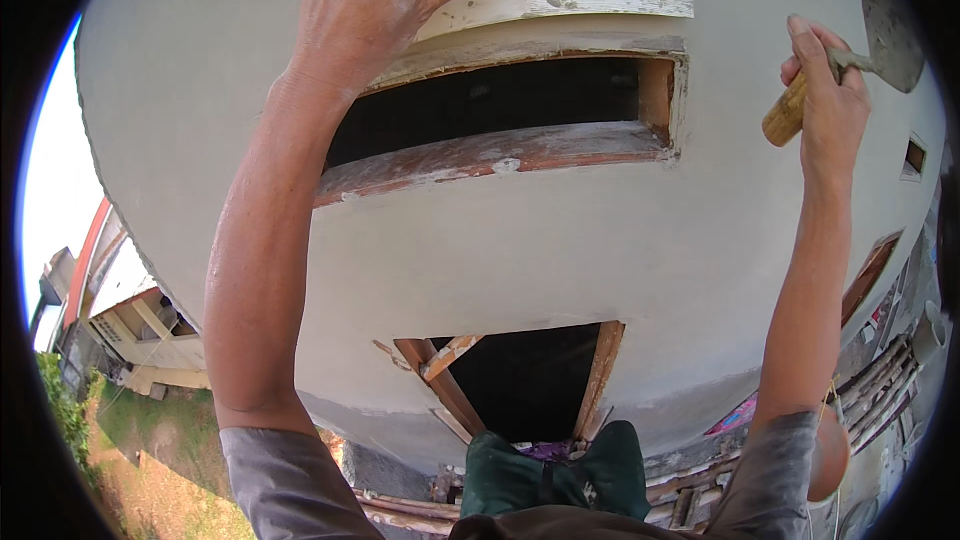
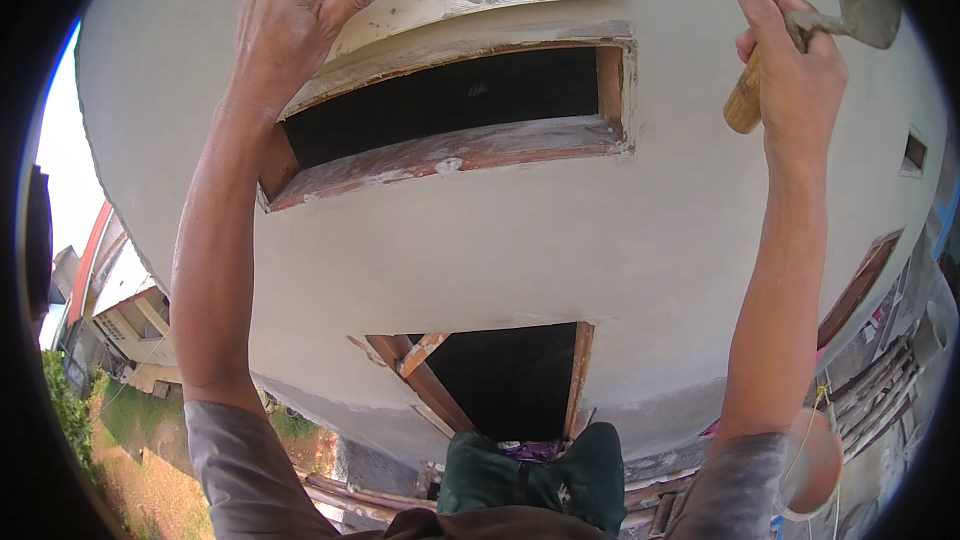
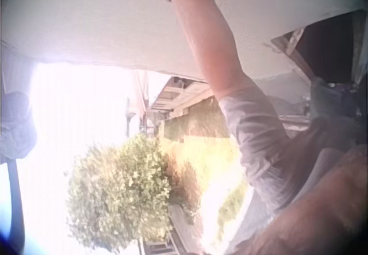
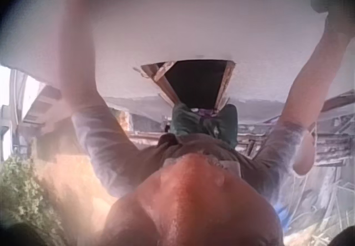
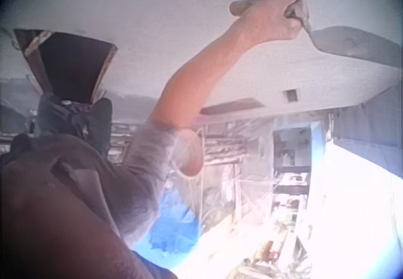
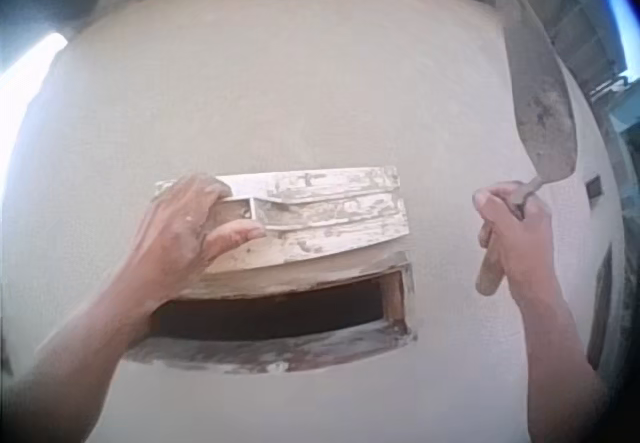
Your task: The person applies plaster to a wall around a window opening using a trowel and hawk, then smooths the surface with a sanding block. The person repeatedly scoops plaster, spreads it, and sands the area to create a smooth finish.
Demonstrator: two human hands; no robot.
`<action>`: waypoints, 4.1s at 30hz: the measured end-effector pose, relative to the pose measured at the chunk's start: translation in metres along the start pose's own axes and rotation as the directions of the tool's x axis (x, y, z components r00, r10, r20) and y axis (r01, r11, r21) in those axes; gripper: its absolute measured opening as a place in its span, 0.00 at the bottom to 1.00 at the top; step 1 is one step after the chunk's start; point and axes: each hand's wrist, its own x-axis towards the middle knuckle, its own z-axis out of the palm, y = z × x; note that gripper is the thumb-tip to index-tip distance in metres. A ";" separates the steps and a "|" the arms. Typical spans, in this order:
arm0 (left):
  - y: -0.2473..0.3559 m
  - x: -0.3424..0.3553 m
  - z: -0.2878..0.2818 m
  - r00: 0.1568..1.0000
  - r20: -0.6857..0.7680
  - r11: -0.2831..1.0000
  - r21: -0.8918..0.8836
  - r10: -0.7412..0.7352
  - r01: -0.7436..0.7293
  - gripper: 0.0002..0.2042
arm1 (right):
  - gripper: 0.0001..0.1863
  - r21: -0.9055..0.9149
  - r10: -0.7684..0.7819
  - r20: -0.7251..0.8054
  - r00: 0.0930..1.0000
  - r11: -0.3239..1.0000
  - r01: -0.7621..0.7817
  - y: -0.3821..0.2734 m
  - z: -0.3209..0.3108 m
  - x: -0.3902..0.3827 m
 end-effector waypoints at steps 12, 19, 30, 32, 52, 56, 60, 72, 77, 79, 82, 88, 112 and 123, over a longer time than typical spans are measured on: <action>0.018 0.009 0.033 0.988 -0.128 0.996 0.040 0.085 -0.081 0.27 | 0.09 0.013 -0.013 0.211 0.977 1.000 0.011 0.016 0.051 0.022; 0.014 0.007 0.035 0.991 -0.114 0.997 0.043 0.066 -0.062 0.27 | 0.10 -0.071 -0.002 0.243 0.970 0.997 0.020 0.014 0.058 0.023; 0.010 0.005 0.038 0.996 -0.071 0.997 0.064 0.048 -0.044 0.29 | 0.12 -0.168 0.038 0.256 0.966 0.986 0.006 0.007 0.059 0.017; 0.009 0.005 0.039 0.996 -0.071 0.997 0.055 0.055 -0.051 0.30 | 0.12 -0.139 0.032 0.251 0.968 0.990 0.003 0.006 0.057 0.014; -0.002 0.006 0.042 0.999 -0.035 0.999 0.018 0.027 -0.027 0.23 | 0.11 -0.236 0.078 0.236 0.969 0.971 -0.021 0.002 0.059 0.013; -0.001 0.006 0.042 0.999 -0.047 1.000 0.014 0.016 -0.015 0.24 | 0.11 -0.225 0.084 0.234 0.969 0.974 -0.030 0.004 0.061 0.015; -0.002 0.007 0.042 0.999 -0.032 0.999 0.029 0.018 -0.017 0.25 | 0.12 -0.236 0.089 0.225 0.970 0.971 -0.035 0.002 0.061 0.014; -0.003 0.007 0.042 0.998 -0.038 0.995 0.095 0.043 -0.039 0.25 | 0.18 -0.315 0.032 0.278 0.960 0.947 0.060 0.020 0.060 0.020; 0.001 0.006 0.041 0.998 0.008 0.998 0.019 0.060 -0.060 0.27 | 0.17 -0.299 0.040 0.303 0.952 0.953 0.055 0.032 0.059 0.027; 0.002 0.007 0.039 0.994 -0.023 0.994 0.029 0.102 -0.102 0.27 | 0.18 -0.293 0.044 0.299 0.953 0.955 0.048 0.034 0.059 0.028; 0.003 0.007 0.038 0.995 -0.023 0.995 0.012 0.097 -0.096 0.27 | 0.18 -0.253 0.037 0.333 0.942 0.966 0.051 0.036 0.059 0.030; 0.004 0.010 0.040 0.999 0.027 1.000 0.001 0.027 -0.027 0.27 | 0.19 -0.270 0.018 0.340 0.940 0.960 0.079 0.040 0.056 0.033; 0.002 0.004 0.041 0.996 -0.042 0.997 -0.004 0.080 -0.080 0.25 | 0.09 -0.172 0.085 0.247 0.965 0.984 -0.043 0.010 0.060 0.016; -0.011 0.008 0.047 0.998 -0.053 1.000 -0.001 0.019 -0.019 0.26 | 0.10 -0.205 0.006 0.266 0.964 0.978 0.050 0.015 0.059 0.021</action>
